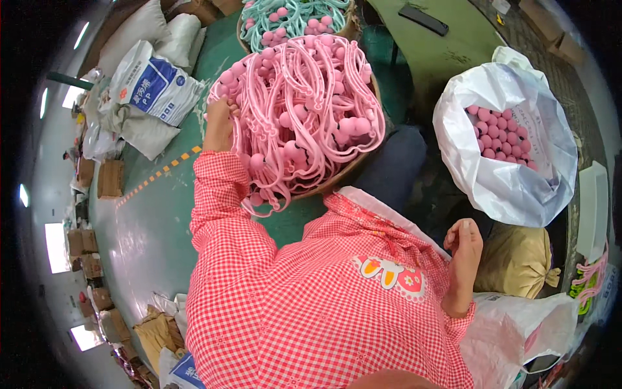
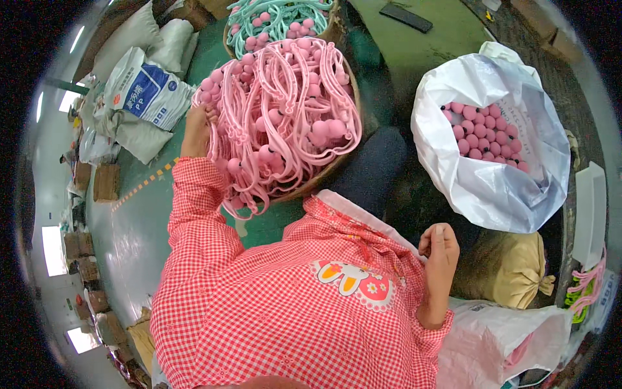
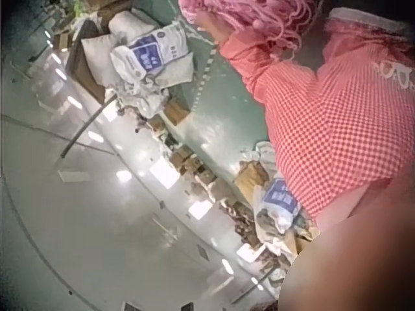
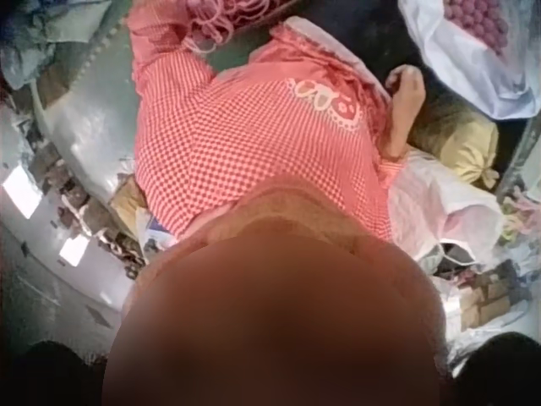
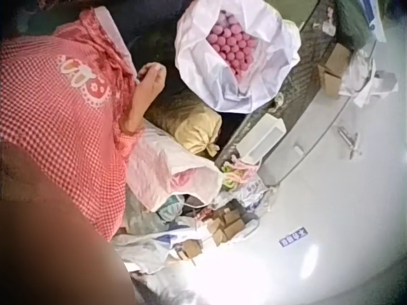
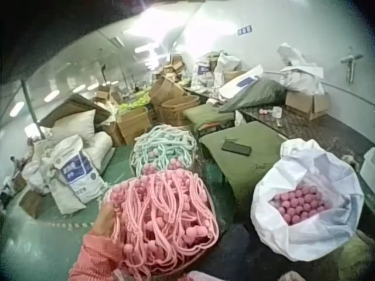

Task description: Assembling pink plastic balls onto plastic frames and organizing them into containers.

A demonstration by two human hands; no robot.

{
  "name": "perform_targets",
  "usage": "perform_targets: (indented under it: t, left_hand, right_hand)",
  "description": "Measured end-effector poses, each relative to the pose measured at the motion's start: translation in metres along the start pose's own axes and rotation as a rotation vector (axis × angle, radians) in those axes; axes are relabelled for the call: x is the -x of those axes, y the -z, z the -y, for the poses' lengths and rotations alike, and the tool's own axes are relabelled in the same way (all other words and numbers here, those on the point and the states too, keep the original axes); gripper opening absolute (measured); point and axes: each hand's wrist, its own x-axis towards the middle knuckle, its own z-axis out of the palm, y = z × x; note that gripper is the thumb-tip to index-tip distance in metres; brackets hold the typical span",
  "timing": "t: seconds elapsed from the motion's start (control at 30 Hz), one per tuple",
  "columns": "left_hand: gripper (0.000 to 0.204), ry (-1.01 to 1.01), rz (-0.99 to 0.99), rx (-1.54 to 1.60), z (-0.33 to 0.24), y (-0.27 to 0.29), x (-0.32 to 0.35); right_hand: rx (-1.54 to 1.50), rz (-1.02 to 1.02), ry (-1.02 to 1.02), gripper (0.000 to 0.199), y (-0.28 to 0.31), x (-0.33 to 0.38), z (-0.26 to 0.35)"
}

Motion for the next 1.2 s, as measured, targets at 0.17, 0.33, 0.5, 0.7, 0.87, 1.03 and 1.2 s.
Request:
perform_targets:
  t: [0.17,0.33,0.5,0.7,0.87,1.03,1.2]
  left_hand:
    - [0.023,-0.371,-0.035,-0.298,0.007,0.030,-0.011]
    - [0.042,-0.234,0.194,-0.530,0.000,-0.009,0.010]
    - [0.044,-0.240,0.407,-0.624,-0.009,-0.004,0.030]
    - [0.069,-0.837,0.427,-1.538,0.008,0.005,-0.043]
    - [0.067,-0.801,0.465,-1.530,0.004,-0.005,-0.036]
    - [0.042,-1.162,0.613,-1.244,-0.008,-0.125,0.108]
    - [0.028,-1.389,0.683,-1.241,0.011,-0.194,0.215]
  right_hand:
    - [0.000,0.042,-0.006,0.025,-0.003,0.004,0.008]
    - [0.246,-0.133,0.068,0.018,0.007,0.061,0.052]
    - [0.287,-0.676,0.604,0.039,0.082,0.158,0.122]
    - [1.132,-0.929,0.107,0.013,0.149,0.188,0.138]
    - [0.797,-0.759,-0.236,0.020,0.222,0.202,0.150]
    - [1.685,-0.705,-0.087,0.025,0.325,0.176,0.040]
    - [1.486,-1.055,-0.262,0.026,0.297,0.124,0.038]
